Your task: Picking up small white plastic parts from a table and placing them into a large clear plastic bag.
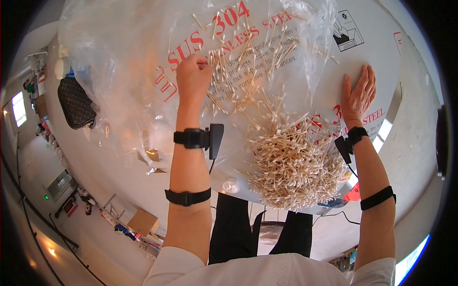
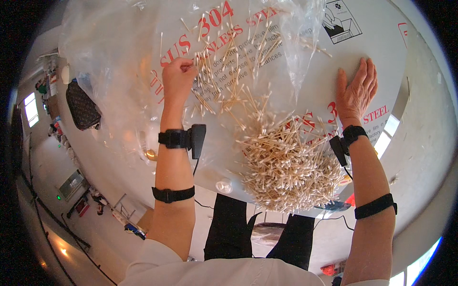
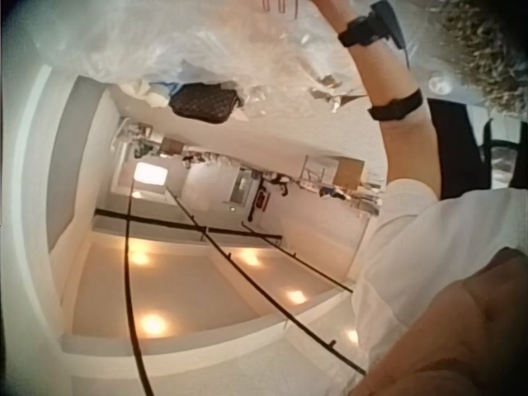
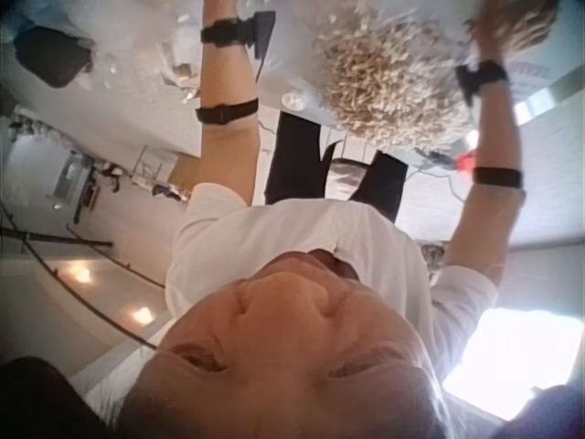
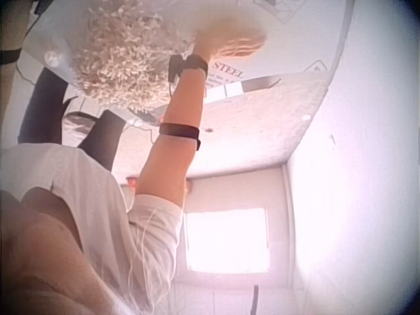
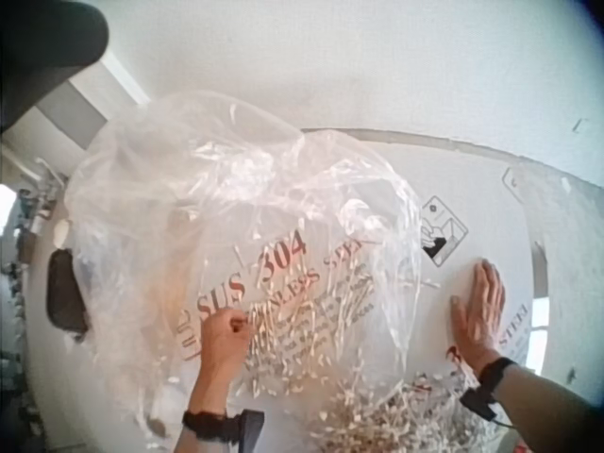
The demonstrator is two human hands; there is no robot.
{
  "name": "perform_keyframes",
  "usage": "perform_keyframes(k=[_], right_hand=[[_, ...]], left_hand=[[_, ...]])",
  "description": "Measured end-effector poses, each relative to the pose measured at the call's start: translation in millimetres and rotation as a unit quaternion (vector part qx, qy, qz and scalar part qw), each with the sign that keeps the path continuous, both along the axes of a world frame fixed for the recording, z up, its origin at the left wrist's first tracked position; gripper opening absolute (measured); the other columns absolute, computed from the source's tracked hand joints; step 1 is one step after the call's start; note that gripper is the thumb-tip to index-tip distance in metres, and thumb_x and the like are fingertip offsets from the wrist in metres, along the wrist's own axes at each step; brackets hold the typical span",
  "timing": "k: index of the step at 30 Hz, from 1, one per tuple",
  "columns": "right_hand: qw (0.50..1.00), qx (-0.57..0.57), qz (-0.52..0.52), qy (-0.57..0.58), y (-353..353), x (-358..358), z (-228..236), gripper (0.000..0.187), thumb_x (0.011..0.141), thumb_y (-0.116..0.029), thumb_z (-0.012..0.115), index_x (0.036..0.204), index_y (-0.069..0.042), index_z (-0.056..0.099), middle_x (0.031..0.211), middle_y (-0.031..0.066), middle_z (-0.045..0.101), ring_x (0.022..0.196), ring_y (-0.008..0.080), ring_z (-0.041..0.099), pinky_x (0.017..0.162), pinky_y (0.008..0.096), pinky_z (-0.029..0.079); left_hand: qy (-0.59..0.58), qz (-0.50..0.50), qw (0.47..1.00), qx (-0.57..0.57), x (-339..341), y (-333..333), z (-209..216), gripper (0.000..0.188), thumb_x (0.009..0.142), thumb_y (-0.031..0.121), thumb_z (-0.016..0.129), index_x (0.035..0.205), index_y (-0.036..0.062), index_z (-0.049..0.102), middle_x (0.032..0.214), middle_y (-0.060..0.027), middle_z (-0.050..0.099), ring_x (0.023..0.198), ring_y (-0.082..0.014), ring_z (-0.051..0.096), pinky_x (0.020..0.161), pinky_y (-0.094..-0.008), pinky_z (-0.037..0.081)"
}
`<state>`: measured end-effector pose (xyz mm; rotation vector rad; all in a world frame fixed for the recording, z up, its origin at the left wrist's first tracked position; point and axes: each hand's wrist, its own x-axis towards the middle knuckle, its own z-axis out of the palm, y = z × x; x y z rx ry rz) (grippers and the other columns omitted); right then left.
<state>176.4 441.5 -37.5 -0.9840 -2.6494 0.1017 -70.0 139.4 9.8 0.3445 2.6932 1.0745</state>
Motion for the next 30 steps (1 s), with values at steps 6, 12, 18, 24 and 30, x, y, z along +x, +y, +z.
perform_keyframes(k=[6, 12, 18, 24, 30], right_hand=[[1.000, 0.001, -0.005, -0.002, -0.7, -2.2, 0.7, 0.062, 0.090, -0.045, 0.048, 0.139, -0.008, 0.034, 0.145, 0.0115, 0.033, 0.137, 0.0280, 0.025, 0.113, 0.0420, 0.015], [1.000, 0.005, -0.003, -0.005, 0.8, 1.8, -0.4, 0.061, 0.091, -0.044, 0.048, 0.138, -0.008, 0.034, 0.145, 0.0125, 0.033, 0.137, 0.0290, 0.025, 0.113, 0.0428, 0.015], [1.000, -0.001, 0.001, 0.003, -3.8, -3.1, -0.3, 0.063, 0.090, -0.045, 0.048, 0.139, -0.008, 0.033, 0.145, 0.0121, 0.033, 0.137, 0.0293, 0.025, 0.113, 0.0431, 0.015], [1.000, 0.004, -0.008, -0.009, 2.4, 2.6, -1.5, 0.063, 0.090, -0.045, 0.049, 0.139, -0.008, 0.033, 0.145, 0.0112, 0.033, 0.137, 0.0284, 0.025, 0.113, 0.0428, 0.015], [1.000, -0.001, -0.014, -0.010, -3.2, -3.3, -1.6, 0.063, 0.090, -0.043, 0.050, 0.139, -0.008, 0.033, 0.145, 0.0115, 0.033, 0.138, 0.0277, 0.025, 0.113, 0.0424, 0.015]], left_hand=[[-0.007, -0.067, 0.984, -0.166, -0.8, 6.9, 5.9, 0.016, 0.068, 0.010, 0.066, 0.072, -0.0051, 0.062, 0.064, -0.0126, 0.062, 0.058, -0.0198, 0.058, 0.059, -0.0301, 0.046], [-0.109, 0.081, 0.988, 0.077, 47.7, -30.8, 21.0, 0.011, 0.075, 0.006, 0.065, 0.076, -0.0039, 0.062, 0.064, -0.0032, 0.060, 0.059, -0.0079, 0.052, 0.057, -0.0240, 0.043], [-0.178, 0.205, 0.939, 0.211, 89.8, -45.0, 23.0, 0.004, 0.080, 0.002, 0.063, 0.081, 0.0001, 0.059, 0.071, -0.0013, 0.059, 0.058, -0.0049, 0.047, 0.050, -0.0216, 0.036], [-0.451, -0.111, 0.864, 0.195, 146.1, -7.7, 71.2, 0.006, 0.082, 0.006, 0.063, 0.084, 0.0011, 0.061, 0.072, 0.0013, 0.058, 0.067, -0.0052, 0.053, 0.061, -0.0209, 0.043], [-0.126, 0.030, 0.985, 0.118, 99.1, 6.3, 29.4, 0.009, 0.082, 0.008, 0.063, 0.082, -0.0008, 0.060, 0.065, -0.0033, 0.059, 0.061, -0.0083, 0.053, 0.057, -0.0233, 0.044]])
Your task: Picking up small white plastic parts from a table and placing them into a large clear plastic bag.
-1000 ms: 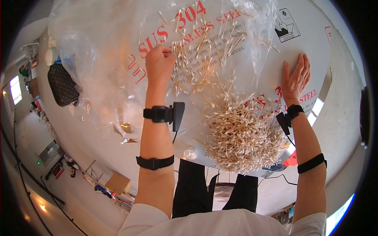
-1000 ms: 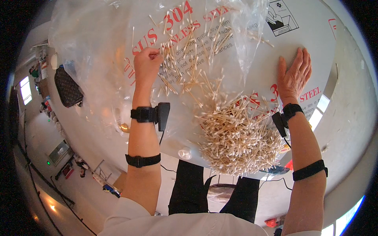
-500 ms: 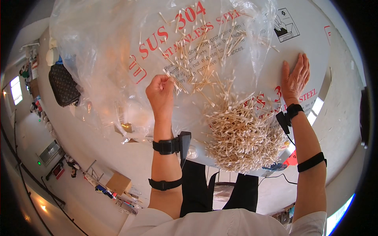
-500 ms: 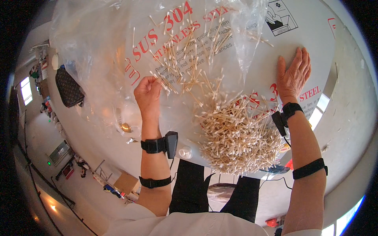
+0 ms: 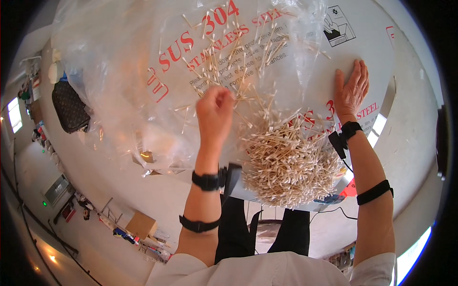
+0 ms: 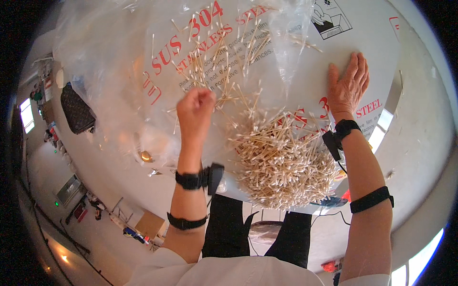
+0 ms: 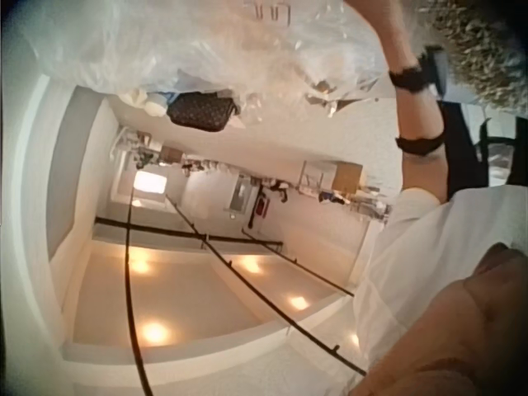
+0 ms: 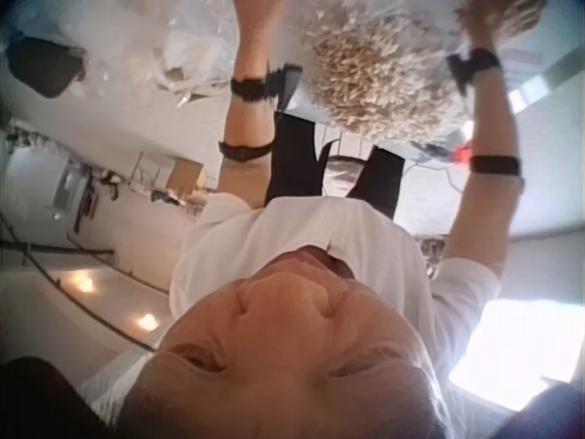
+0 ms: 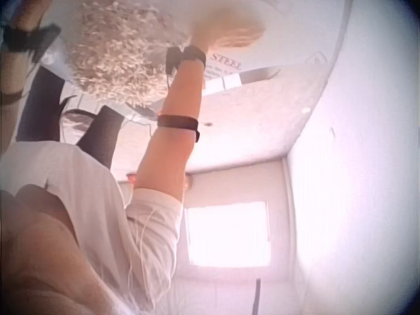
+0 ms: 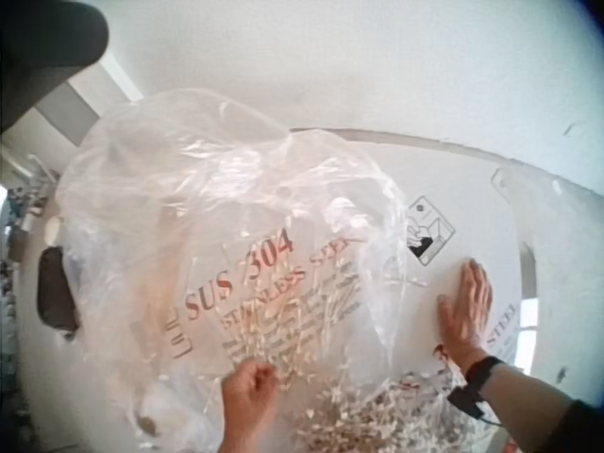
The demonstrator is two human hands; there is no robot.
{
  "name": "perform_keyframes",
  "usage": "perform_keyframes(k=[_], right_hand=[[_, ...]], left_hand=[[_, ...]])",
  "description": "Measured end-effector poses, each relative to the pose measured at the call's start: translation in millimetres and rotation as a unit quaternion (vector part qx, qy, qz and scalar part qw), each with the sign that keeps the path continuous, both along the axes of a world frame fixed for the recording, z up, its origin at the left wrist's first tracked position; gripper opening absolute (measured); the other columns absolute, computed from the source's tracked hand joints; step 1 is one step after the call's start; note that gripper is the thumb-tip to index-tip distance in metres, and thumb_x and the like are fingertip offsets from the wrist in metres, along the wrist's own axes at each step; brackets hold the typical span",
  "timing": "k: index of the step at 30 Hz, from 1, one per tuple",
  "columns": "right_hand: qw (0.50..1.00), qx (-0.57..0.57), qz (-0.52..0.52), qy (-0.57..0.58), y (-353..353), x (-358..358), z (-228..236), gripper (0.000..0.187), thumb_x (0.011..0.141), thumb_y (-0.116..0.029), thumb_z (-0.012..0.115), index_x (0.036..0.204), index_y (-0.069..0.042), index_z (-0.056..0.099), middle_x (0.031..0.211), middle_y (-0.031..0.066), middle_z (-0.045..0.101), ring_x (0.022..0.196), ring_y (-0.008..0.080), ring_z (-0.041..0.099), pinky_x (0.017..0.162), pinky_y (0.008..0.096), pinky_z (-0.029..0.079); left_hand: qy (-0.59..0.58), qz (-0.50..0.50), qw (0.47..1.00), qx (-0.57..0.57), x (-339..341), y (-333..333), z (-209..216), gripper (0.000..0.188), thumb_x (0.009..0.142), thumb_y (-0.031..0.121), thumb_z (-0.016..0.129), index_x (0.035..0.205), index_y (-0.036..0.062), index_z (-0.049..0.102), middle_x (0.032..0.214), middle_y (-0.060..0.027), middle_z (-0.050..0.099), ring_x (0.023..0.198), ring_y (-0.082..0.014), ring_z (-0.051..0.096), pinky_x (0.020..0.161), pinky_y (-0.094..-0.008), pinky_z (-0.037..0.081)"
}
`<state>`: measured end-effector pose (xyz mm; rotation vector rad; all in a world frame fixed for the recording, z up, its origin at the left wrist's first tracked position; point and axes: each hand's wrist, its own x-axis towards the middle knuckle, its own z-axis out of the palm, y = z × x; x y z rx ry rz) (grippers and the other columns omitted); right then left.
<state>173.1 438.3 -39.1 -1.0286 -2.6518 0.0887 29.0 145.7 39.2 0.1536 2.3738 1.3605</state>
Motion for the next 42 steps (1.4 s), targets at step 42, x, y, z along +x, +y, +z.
perform_keyframes(k=[42], right_hand=[[0.999, -0.033, -0.015, -0.002, -3.3, -0.2, 9.3, 0.064, 0.088, -0.041, 0.052, 0.138, -0.006, 0.033, 0.146, 0.0137, 0.029, 0.138, 0.0297, 0.023, 0.113, 0.0450, 0.014]], left_hand=[[0.000, -0.099, 0.994, 0.043, -12.4, 86.0, 7.0, 0.018, 0.083, 0.015, 0.064, 0.083, -0.0011, 0.057, 0.069, -0.0134, 0.059, 0.063, -0.0236, 0.058, 0.060, -0.0346, 0.045]])
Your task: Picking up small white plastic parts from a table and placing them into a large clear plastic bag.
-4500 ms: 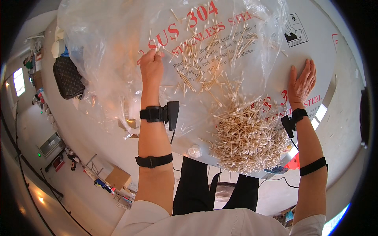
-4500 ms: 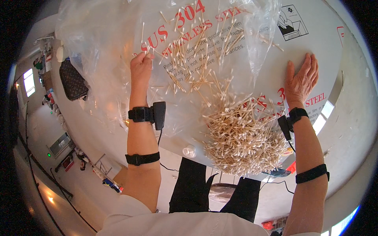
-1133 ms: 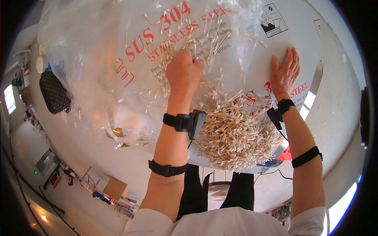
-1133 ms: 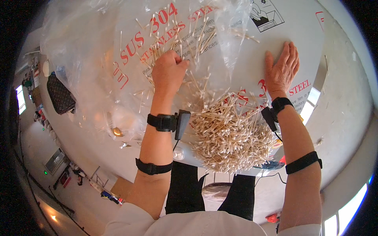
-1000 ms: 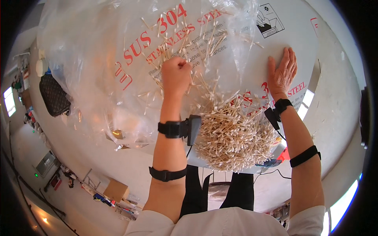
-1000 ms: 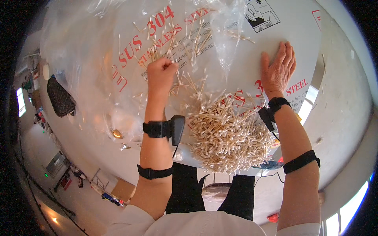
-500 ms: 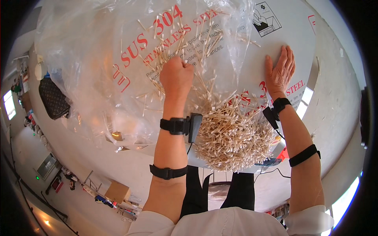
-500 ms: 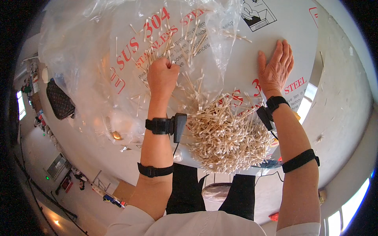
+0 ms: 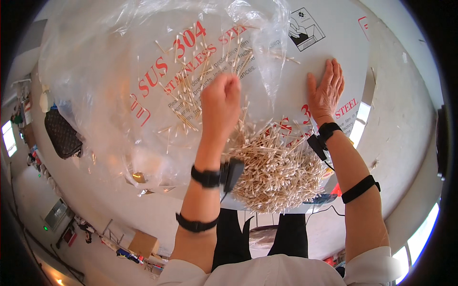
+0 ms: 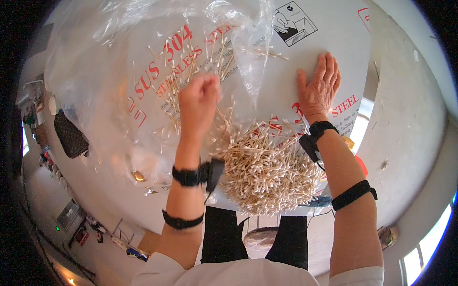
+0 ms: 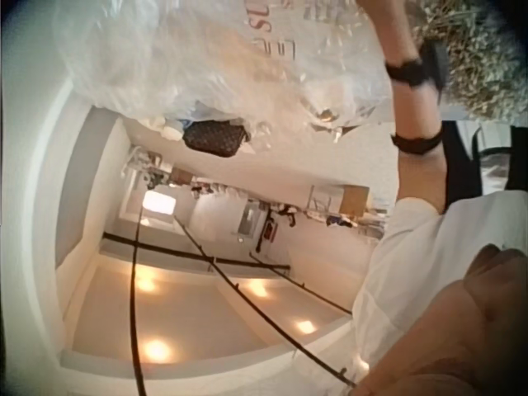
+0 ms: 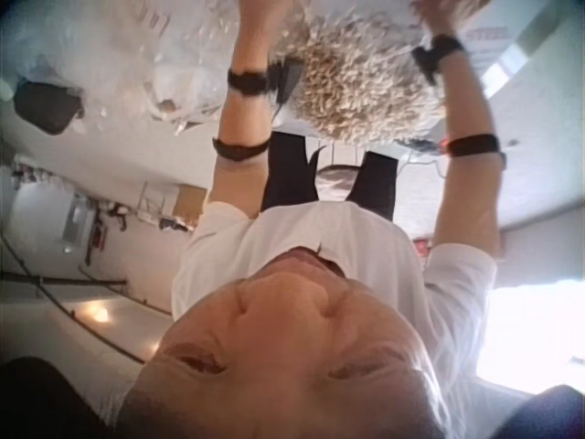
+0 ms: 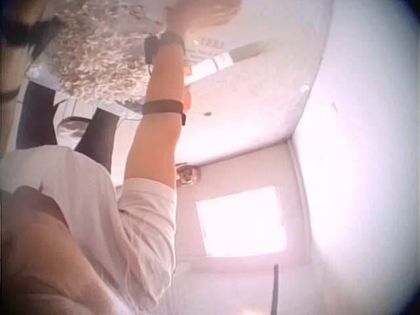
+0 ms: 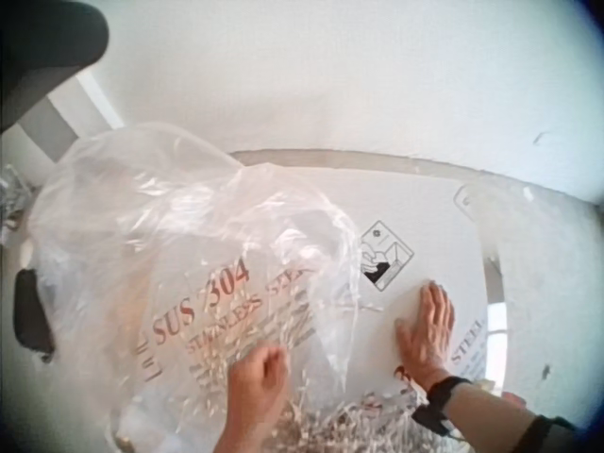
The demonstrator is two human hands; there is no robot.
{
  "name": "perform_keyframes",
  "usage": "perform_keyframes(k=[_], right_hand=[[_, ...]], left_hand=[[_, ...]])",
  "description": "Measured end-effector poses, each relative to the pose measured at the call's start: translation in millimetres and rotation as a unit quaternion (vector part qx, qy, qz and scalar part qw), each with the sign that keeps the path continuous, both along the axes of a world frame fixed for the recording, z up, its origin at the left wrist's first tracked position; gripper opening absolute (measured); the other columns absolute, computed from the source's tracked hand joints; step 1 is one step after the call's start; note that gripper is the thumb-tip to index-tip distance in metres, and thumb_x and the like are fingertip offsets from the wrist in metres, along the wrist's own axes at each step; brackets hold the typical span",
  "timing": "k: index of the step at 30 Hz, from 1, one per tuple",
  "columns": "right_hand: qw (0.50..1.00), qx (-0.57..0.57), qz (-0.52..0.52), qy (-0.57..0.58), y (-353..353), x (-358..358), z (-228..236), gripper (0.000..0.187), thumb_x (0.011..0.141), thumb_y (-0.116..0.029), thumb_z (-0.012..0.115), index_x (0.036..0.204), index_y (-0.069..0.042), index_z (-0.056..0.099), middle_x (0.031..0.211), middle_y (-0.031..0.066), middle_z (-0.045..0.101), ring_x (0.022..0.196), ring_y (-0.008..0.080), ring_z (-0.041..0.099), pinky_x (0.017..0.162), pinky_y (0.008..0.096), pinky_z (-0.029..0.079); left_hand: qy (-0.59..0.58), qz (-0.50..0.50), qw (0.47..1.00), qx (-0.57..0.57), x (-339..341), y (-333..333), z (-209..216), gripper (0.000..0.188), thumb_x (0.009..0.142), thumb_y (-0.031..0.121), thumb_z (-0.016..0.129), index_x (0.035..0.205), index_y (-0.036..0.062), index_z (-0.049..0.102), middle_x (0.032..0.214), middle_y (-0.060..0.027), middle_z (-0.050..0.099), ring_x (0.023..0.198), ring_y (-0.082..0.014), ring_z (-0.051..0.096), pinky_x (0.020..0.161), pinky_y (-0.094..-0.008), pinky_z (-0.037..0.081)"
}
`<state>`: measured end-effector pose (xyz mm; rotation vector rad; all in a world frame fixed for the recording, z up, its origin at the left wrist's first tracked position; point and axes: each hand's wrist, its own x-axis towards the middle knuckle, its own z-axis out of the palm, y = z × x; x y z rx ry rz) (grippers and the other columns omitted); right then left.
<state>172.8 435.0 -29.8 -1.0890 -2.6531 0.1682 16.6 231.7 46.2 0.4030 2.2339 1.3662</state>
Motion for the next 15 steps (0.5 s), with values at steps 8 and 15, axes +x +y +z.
perform_keyframes(k=[8, 15], right_hand=[[1.000, -0.006, -0.004, -0.004, -0.4, -1.7, 1.2, 0.065, 0.088, -0.040, 0.053, 0.139, -0.005, 0.032, 0.147, 0.0138, 0.028, 0.138, 0.0303, 0.022, 0.113, 0.0456, 0.014], [1.000, -0.017, -0.003, -0.004, -1.7, -1.0, 3.3, 0.065, 0.088, -0.039, 0.052, 0.139, -0.004, 0.031, 0.147, 0.0143, 0.028, 0.138, 0.0316, 0.022, 0.113, 0.0464, 0.014]], left_hand=[[0.156, -0.050, 0.951, -0.263, -61.1, 58.6, -33.5, 0.023, 0.074, 0.020, 0.065, 0.077, -0.0019, 0.059, 0.078, -0.0174, 0.062, 0.078, -0.0349, 0.061, 0.065, -0.0423, 0.046], [0.143, -0.078, 0.976, -0.147, -63.5, 32.4, -23.8, 0.020, 0.079, 0.016, 0.060, 0.072, -0.0028, 0.059, 0.083, -0.0178, 0.064, 0.075, -0.0355, 0.062, 0.065, -0.0441, 0.046]])
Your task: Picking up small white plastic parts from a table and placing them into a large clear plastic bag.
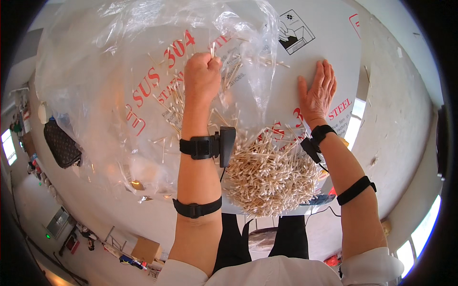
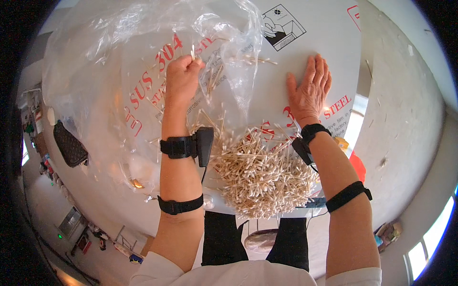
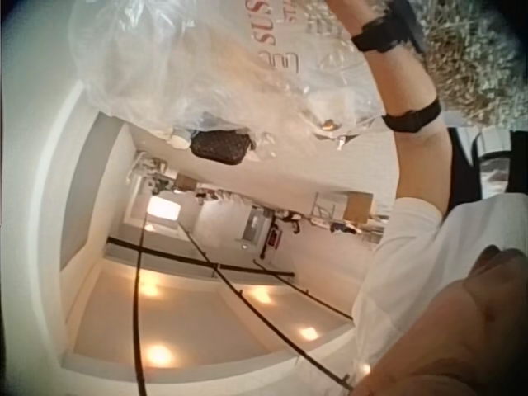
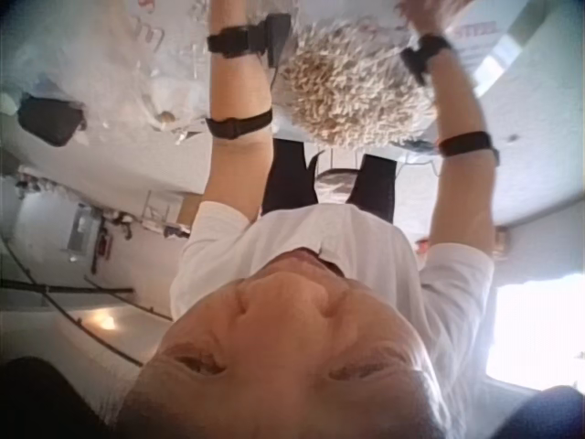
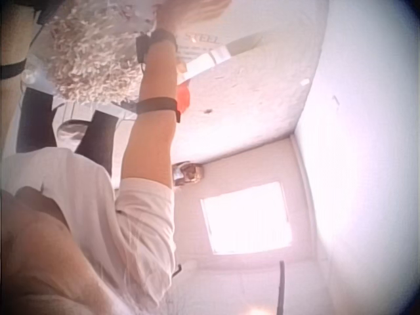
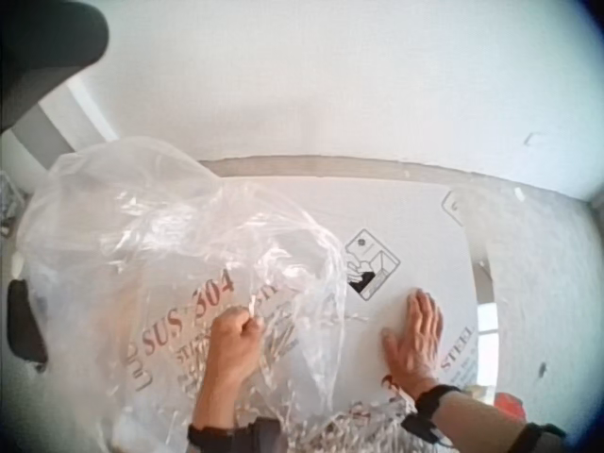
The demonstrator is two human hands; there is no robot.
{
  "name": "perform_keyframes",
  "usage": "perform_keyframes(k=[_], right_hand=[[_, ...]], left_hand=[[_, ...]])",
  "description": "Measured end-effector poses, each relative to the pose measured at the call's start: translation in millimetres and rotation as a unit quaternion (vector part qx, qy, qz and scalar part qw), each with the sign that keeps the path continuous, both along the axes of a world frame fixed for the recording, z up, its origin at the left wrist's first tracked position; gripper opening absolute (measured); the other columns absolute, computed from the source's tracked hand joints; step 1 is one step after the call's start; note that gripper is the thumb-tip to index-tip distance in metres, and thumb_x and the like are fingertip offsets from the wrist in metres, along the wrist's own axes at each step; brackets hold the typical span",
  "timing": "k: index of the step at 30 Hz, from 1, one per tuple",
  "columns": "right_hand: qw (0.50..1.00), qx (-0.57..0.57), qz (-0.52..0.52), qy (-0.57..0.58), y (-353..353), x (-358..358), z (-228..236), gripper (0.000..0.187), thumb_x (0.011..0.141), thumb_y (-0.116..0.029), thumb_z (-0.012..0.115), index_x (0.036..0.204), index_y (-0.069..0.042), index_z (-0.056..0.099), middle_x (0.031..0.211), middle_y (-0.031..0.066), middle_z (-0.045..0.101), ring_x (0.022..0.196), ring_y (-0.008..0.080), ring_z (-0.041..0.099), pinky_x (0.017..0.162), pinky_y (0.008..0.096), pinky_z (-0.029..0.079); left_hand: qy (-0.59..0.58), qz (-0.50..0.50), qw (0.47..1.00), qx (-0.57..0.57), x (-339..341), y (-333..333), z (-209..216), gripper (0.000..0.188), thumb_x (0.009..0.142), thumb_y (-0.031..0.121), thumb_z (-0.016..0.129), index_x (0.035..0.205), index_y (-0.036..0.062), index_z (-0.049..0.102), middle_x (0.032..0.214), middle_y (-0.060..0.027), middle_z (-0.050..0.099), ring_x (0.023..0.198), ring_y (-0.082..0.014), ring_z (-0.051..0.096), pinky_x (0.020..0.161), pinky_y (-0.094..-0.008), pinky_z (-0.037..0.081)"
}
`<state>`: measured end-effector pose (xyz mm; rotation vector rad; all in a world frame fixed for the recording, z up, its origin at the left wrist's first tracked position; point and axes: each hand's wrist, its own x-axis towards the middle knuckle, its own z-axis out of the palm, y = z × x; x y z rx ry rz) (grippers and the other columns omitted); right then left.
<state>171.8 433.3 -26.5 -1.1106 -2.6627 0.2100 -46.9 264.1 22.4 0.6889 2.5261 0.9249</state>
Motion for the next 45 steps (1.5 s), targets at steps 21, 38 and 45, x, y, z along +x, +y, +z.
perform_keyframes(k=[21, 38, 45], right_hand=[[1.000, -0.002, -0.006, -0.002, 2.4, 2.7, 0.4, 0.067, 0.087, -0.039, 0.053, 0.139, -0.004, 0.030, 0.147, 0.0147, 0.028, 0.138, 0.0307, 0.022, 0.114, 0.0453, 0.013], [1.000, -0.002, -0.008, -0.003, 1.0, -0.1, 0.4, 0.068, 0.086, -0.040, 0.054, 0.138, -0.003, 0.031, 0.146, 0.0150, 0.029, 0.138, 0.0314, 0.023, 0.113, 0.0457, 0.014], [1.000, 0.004, -0.006, -0.008, 2.4, 1.5, 0.9, 0.068, 0.086, -0.039, 0.054, 0.138, -0.003, 0.031, 0.146, 0.0150, 0.029, 0.138, 0.0312, 0.023, 0.113, 0.0460, 0.014]], left_hand=[[-0.057, -0.079, 0.995, 0.001, 59.2, -32.8, 58.9, 0.011, 0.087, 0.012, 0.054, 0.086, 0.0010, 0.053, 0.084, -0.0187, 0.055, 0.082, -0.0380, 0.056, 0.068, -0.0437, 0.045], [0.076, -0.134, 0.975, 0.162, 108.6, 26.6, 1.7, 0.038, 0.074, -0.006, 0.052, 0.112, -0.0028, 0.053, 0.104, -0.0190, 0.055, 0.101, -0.0374, 0.051, 0.086, -0.0453, 0.043], [0.212, -0.074, 0.971, 0.083, 58.0, 46.0, -0.6, 0.033, 0.070, -0.001, 0.065, 0.102, 0.0015, 0.057, 0.093, -0.0157, 0.056, 0.091, -0.0346, 0.053, 0.082, -0.0457, 0.042]])
